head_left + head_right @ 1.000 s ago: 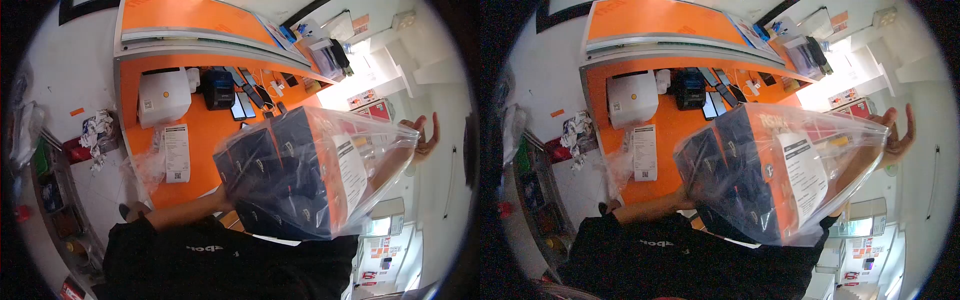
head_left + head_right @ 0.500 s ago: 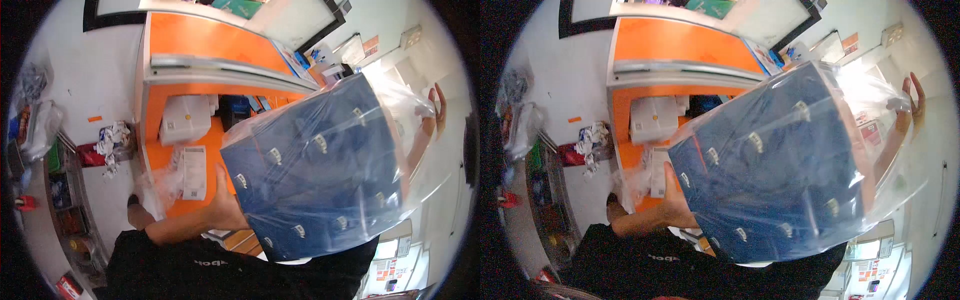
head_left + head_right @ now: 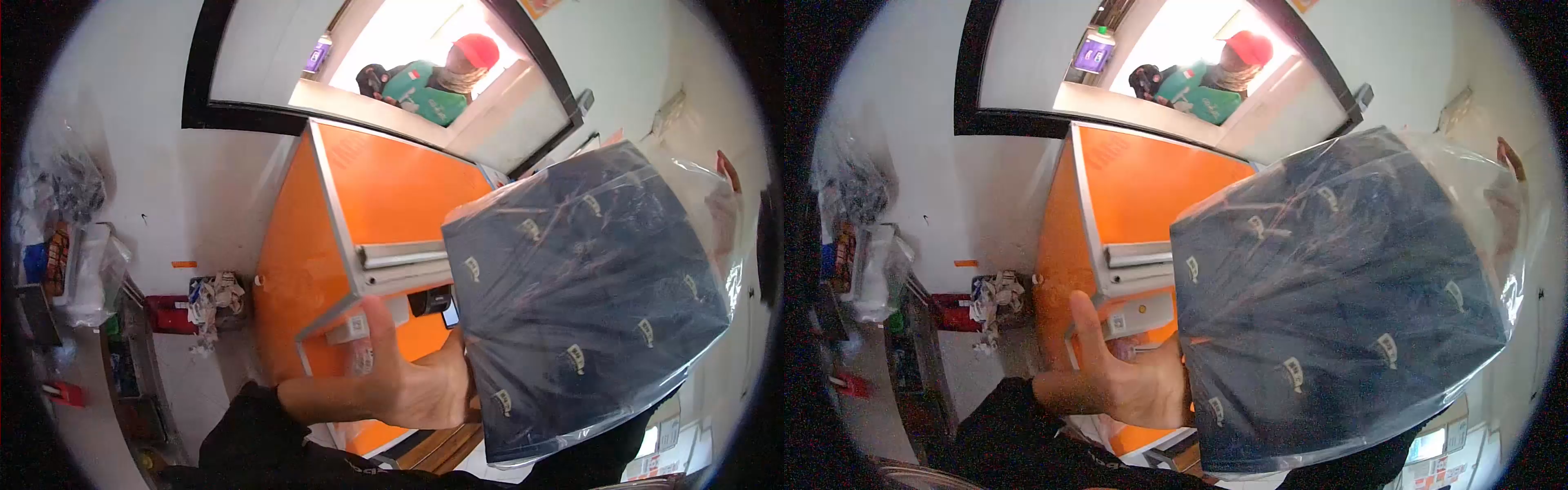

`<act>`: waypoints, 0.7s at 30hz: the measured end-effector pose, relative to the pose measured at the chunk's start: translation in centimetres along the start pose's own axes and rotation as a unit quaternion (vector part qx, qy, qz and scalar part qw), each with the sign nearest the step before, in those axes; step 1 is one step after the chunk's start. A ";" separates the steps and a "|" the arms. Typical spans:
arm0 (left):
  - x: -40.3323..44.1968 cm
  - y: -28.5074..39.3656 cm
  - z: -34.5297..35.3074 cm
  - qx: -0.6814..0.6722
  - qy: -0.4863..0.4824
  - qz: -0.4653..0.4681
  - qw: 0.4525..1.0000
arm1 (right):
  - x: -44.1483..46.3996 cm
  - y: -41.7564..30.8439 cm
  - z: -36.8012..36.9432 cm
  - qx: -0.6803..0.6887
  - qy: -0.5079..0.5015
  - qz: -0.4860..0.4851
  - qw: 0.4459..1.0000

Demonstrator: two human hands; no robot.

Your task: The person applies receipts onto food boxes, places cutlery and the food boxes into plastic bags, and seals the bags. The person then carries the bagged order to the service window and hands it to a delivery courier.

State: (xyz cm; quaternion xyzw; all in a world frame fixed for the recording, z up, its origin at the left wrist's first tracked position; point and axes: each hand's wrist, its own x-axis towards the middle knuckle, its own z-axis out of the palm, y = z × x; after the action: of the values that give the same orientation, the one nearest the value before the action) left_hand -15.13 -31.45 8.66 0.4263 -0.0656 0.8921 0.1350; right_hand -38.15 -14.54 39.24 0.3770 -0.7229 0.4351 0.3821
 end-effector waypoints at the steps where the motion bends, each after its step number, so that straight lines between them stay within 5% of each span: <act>1: -0.4 1.3 0.5 0.005 -0.006 0.006 1.000 | 0.5 -0.6 1.2 -0.002 -0.007 0.002 1.000; 7: -2.5 7.0 2.6 0.022 -0.022 0.069 0.997 | 3.2 -3.3 6.6 -0.009 -0.049 0.023 0.998; 9: -3.2 8.4 4.6 0.121 0.131 0.072 0.981 | 3.9 -3.9 8.0 -0.006 -0.058 0.027 0.998; 15: -2.8 12.9 7.8 0.142 0.193 0.119 0.963 | 7.0 -5.7 12.3 0.003 -0.101 0.042 0.994; 18: -2.7 17.0 6.5 0.169 0.193 0.117 0.959 | 8.2 -5.6 14.2 0.013 -0.135 0.043 0.990; 21: -2.3 21.9 2.7 0.043 0.017 0.142 0.989 | 11.8 -2.1 16.6 0.020 -0.159 0.020 0.987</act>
State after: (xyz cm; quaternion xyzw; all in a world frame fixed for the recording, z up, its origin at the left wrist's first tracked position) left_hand -18.23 -53.39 8.54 0.4031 -0.0847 0.9112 -0.0100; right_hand -45.02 -32.99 44.90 0.4341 -0.7729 0.3922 0.2458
